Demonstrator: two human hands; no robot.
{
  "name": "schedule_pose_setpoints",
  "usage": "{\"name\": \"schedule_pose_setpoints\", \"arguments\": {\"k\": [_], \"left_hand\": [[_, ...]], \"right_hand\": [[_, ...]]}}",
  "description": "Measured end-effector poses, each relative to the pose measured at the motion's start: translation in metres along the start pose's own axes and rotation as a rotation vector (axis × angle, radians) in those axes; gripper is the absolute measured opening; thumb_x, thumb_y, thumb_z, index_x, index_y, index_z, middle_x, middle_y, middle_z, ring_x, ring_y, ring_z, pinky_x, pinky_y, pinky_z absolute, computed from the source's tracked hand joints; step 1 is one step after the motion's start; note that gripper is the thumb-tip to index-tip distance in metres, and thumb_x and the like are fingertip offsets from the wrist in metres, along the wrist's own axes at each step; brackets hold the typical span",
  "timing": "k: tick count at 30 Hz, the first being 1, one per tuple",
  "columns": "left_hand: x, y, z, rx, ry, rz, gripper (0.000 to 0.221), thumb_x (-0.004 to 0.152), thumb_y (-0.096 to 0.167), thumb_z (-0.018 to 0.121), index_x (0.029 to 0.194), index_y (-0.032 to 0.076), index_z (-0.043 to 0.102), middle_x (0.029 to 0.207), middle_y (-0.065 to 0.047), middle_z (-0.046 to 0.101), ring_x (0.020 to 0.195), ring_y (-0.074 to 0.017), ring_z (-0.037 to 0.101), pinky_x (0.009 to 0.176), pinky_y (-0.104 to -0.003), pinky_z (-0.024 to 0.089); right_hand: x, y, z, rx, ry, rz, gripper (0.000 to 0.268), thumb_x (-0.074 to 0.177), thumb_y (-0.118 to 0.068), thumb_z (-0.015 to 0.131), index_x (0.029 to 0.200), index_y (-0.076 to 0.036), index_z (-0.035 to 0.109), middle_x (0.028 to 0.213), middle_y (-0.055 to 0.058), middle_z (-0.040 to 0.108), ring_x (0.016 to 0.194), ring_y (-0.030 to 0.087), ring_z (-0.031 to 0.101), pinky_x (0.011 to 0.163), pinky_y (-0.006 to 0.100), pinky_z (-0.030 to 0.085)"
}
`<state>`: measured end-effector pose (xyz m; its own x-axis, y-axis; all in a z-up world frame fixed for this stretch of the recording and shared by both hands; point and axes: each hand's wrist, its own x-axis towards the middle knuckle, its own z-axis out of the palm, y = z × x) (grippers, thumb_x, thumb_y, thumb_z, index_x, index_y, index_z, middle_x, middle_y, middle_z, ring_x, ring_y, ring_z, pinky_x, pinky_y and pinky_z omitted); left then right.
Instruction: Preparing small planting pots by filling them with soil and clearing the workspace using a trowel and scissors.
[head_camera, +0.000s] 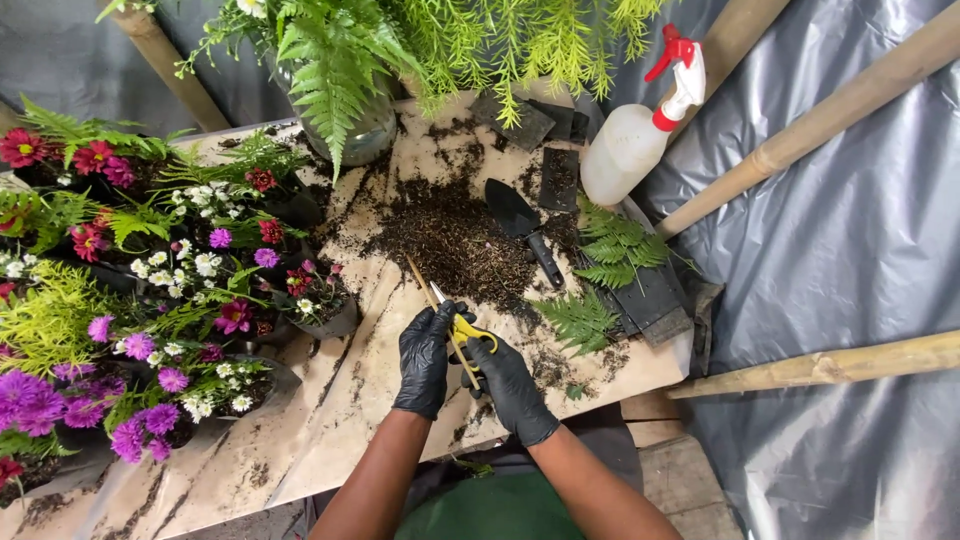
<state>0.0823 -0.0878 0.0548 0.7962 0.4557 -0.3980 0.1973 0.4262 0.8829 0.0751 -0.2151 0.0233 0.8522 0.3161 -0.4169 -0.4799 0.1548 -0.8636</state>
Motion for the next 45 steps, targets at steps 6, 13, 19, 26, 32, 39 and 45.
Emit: {"name": "schedule_pose_setpoints", "arguments": {"k": [6,13,19,26,32,39,45], "left_hand": [[-0.016,0.016,0.006,0.123,-0.037,-0.065,0.027,0.091,0.027,0.079,0.105,0.004,0.081,0.093,-0.018,0.073,0.088,-0.0221,0.065,0.064,-0.038,0.064],[-0.014,0.026,0.002,0.288,-0.055,-0.049,0.028,0.088,0.032,0.080,0.101,0.007,0.082,0.092,-0.016,0.075,0.090,-0.0219,0.067,0.073,-0.038,0.064],[-0.010,0.019,0.000,0.433,-0.062,-0.039,0.033,0.096,0.040,0.068,0.099,0.011,0.083,0.093,-0.021,0.076,0.094,-0.0295,0.070,0.089,-0.044,0.057],[-0.003,0.010,-0.011,0.229,-0.030,-0.047,0.031,0.099,0.030,0.066,0.100,0.004,0.083,0.075,-0.019,0.070,0.058,-0.0190,0.057,0.054,-0.027,0.053],[-0.018,0.015,0.002,0.175,-0.089,-0.133,0.029,0.095,0.028,0.071,0.102,0.002,0.082,0.075,-0.019,0.071,0.055,-0.0194,0.064,0.051,-0.026,0.057],[-0.023,0.004,0.009,0.146,-0.147,-0.189,0.029,0.094,0.025,0.073,0.106,-0.001,0.080,0.084,-0.022,0.074,0.063,-0.0248,0.072,0.057,-0.031,0.063],[-0.024,0.004,0.016,0.083,-0.162,-0.176,0.029,0.096,0.020,0.070,0.108,-0.004,0.079,0.085,-0.025,0.074,0.065,-0.0263,0.073,0.061,-0.032,0.063]], "right_hand": [[-0.005,-0.006,0.006,0.007,0.060,0.012,0.049,0.098,-0.029,0.074,0.130,0.007,0.066,0.075,0.021,0.071,0.051,0.024,0.067,0.044,0.029,0.053],[0.000,-0.007,0.006,-0.212,0.034,-0.086,0.060,0.097,-0.050,0.071,0.135,-0.005,0.068,0.105,0.025,0.077,0.088,0.026,0.073,0.078,0.040,0.061],[-0.033,-0.037,0.001,-0.283,0.083,-0.210,0.053,0.101,-0.047,0.063,0.141,-0.012,0.066,0.125,0.020,0.073,0.113,0.030,0.069,0.095,0.043,0.058],[-0.020,-0.050,-0.094,-1.014,0.465,-0.567,0.039,0.104,-0.026,0.061,0.143,-0.016,0.062,0.116,0.016,0.074,0.096,0.034,0.073,0.083,0.042,0.060],[0.017,-0.034,-0.133,-1.585,0.724,-0.895,0.046,0.096,-0.034,0.068,0.140,-0.020,0.066,0.091,0.009,0.075,0.076,0.029,0.072,0.065,0.040,0.060],[-0.004,-0.040,-0.105,-1.634,0.565,-0.603,0.069,0.081,-0.045,0.079,0.142,-0.021,0.060,0.120,0.012,0.070,0.113,0.033,0.068,0.102,0.051,0.046],[-0.036,-0.035,-0.085,-1.127,0.415,-0.689,0.043,0.096,-0.036,0.071,0.137,-0.024,0.068,0.108,0.011,0.076,0.097,0.031,0.073,0.097,0.051,0.052]]}}
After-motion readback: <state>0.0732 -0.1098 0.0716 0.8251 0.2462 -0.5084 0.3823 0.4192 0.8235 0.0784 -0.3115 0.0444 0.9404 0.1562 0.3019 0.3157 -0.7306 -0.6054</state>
